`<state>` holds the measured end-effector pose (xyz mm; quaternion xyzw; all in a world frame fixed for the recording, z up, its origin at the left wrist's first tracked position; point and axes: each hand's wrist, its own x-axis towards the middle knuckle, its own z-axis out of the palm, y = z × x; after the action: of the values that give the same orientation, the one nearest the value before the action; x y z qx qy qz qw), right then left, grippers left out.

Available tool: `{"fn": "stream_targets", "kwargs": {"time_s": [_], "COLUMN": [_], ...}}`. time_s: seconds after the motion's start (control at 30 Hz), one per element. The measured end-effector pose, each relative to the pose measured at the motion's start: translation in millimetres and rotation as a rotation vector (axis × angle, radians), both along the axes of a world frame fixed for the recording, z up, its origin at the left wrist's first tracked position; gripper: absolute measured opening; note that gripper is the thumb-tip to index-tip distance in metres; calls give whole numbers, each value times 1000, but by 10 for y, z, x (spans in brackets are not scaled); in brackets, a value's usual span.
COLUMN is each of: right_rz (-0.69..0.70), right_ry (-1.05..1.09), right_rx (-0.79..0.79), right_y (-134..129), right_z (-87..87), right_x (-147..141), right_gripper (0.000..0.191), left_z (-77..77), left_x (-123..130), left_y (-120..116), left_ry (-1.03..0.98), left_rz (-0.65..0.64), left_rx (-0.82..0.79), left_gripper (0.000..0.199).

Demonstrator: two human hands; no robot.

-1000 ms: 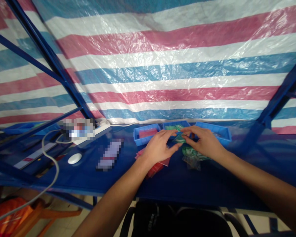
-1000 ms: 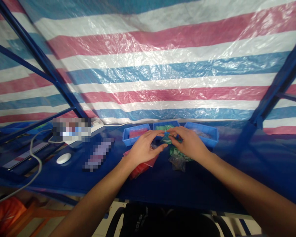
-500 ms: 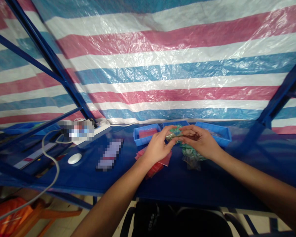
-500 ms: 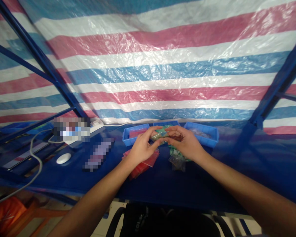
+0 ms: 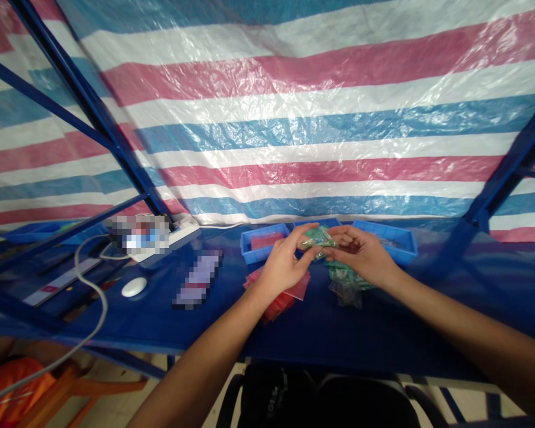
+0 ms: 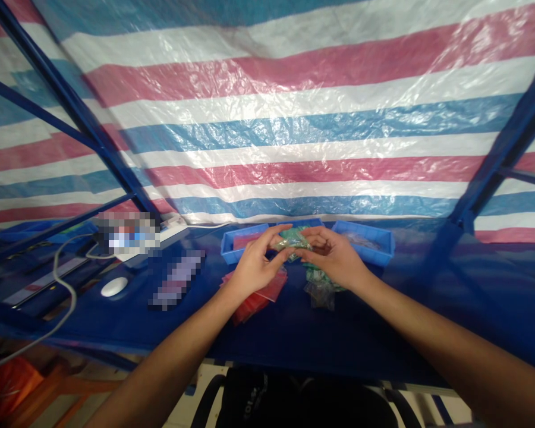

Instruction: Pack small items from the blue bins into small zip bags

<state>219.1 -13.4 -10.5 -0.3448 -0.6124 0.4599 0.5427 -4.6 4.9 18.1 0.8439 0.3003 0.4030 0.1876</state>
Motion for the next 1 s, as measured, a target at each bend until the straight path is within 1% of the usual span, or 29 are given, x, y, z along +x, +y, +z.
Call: {"fn": "stream_targets", "kwargs": {"time_s": [0.17, 0.23, 0.3, 0.37, 0.4, 0.43, 0.5, 0.57, 0.67, 0.73, 0.8, 0.87, 1.0], "right_rz": [25, 15, -24, -55, -53, -36, 7, 19, 13, 26, 24, 1, -45], "right_ry": [44, 58, 89, 125, 137, 138, 130, 130, 126, 75, -24, -117, -162], "right_rx": [-10, -10, -17, -43, -62, -87, -145, -201, -237, -203, -139, -80, -42], "right_y": [-3, -9, -11, -6, -1, 3, 10, 7, -9, -20, -28, -34, -51], "right_z": [32, 48, 59, 62, 62, 61, 61, 65, 76, 80, 79, 80, 111], "right_x": [-2, -6, 0, 18, 28, 36, 44, 36, 21, 27, 42, 55, 43], "right_gripper": [45, 45, 55, 72, 76, 73, 57, 42, 37, 40, 42, 39, 37], "left_z": [-6, 11, 37, 59, 65, 66, 53, 29, 10, 21, 44, 66, 61], "left_x": [7, 10, 10, 6, 3, -2, -13, -24, -33, -32, -24, -13, 15], "left_y": [-12, -37, -60, -64, -56, -44, -10, 18, 17, -10, -41, -63, -61], "left_ry": [-24, -1, 43, 95, 116, 127, 123, 101, 70, 29, -25, -67, -127], "left_rz": [-12, 0, -10, -32, -43, -52, -69, -89, -72, -52, -33, -5, 40], "left_rx": [3, 80, 203, 308, 345, 373, 399, 389, 335, 300, 272, 251, 193], "left_gripper": [51, 54, 56, 50, 43, 35, 24, 20, 20, 21, 20, 19, 20]}}
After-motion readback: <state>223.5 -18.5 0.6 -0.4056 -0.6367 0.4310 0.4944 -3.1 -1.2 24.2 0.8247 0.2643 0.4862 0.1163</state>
